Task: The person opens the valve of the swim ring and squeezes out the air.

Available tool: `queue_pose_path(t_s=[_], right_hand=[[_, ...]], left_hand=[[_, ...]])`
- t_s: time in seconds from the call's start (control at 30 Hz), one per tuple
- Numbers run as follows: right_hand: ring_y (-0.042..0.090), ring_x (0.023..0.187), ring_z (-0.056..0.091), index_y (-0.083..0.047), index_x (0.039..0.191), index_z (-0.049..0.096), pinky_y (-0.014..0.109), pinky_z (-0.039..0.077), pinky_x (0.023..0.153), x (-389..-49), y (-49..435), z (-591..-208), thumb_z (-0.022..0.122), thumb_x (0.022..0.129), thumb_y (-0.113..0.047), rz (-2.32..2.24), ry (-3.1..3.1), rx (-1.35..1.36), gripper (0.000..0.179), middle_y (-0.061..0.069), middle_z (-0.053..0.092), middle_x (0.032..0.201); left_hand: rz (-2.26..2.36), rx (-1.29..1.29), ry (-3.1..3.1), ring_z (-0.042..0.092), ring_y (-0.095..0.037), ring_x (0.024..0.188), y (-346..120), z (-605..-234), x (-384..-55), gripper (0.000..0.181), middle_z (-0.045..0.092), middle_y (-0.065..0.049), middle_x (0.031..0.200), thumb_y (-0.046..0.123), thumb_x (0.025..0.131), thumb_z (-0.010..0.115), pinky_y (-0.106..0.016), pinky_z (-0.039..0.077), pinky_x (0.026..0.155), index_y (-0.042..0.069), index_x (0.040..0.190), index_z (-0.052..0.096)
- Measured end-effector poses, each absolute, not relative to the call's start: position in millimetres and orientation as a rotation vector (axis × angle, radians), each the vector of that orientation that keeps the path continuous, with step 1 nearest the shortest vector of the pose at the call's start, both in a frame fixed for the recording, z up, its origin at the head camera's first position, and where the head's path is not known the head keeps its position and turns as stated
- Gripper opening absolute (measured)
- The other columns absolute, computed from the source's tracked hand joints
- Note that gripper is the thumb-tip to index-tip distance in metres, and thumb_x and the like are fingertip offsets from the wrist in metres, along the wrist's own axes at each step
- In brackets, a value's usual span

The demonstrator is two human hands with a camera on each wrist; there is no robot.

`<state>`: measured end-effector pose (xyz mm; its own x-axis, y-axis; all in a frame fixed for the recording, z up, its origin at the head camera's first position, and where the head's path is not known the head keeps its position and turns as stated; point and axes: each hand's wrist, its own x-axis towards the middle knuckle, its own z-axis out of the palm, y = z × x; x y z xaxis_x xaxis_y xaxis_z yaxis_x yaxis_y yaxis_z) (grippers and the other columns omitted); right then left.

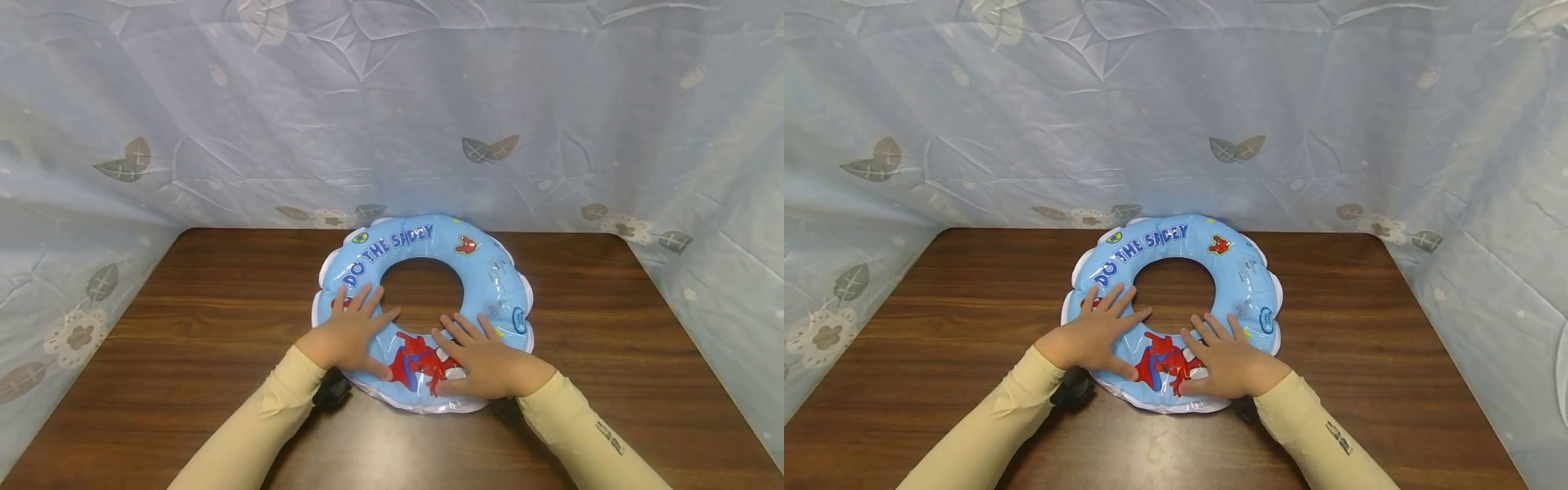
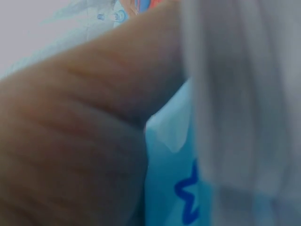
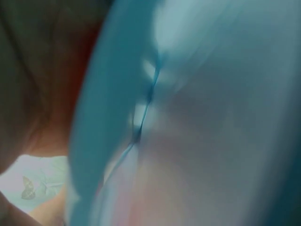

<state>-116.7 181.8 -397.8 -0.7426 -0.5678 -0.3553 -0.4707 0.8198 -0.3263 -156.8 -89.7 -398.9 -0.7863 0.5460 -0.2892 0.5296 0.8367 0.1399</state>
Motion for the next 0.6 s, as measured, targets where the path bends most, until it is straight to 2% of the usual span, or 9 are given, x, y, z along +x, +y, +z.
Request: queue_pose_path(t_s=[0.6], right_hand=[[0.041, 0.159, 0.005, -0.012, 0.164, 0.029, 0.067, -0.005, 0.122, -116.8, 180.6, -398.1, 0.064, 0.091, -0.064, -0.302, 2.556, -0.769, 0.096, 0.016, 0.014, 0.173]], left_hand=[[0.074, 0.808, 2.643, -0.008, -0.038, 0.159, -91.6, -405.2, -160.8, 0.114, 0.002, -0.013, 0.174, 0.078, 0.075, 0.073, -0.069, -0.007, 0.121, 0.028, 0.166, 0.024]])
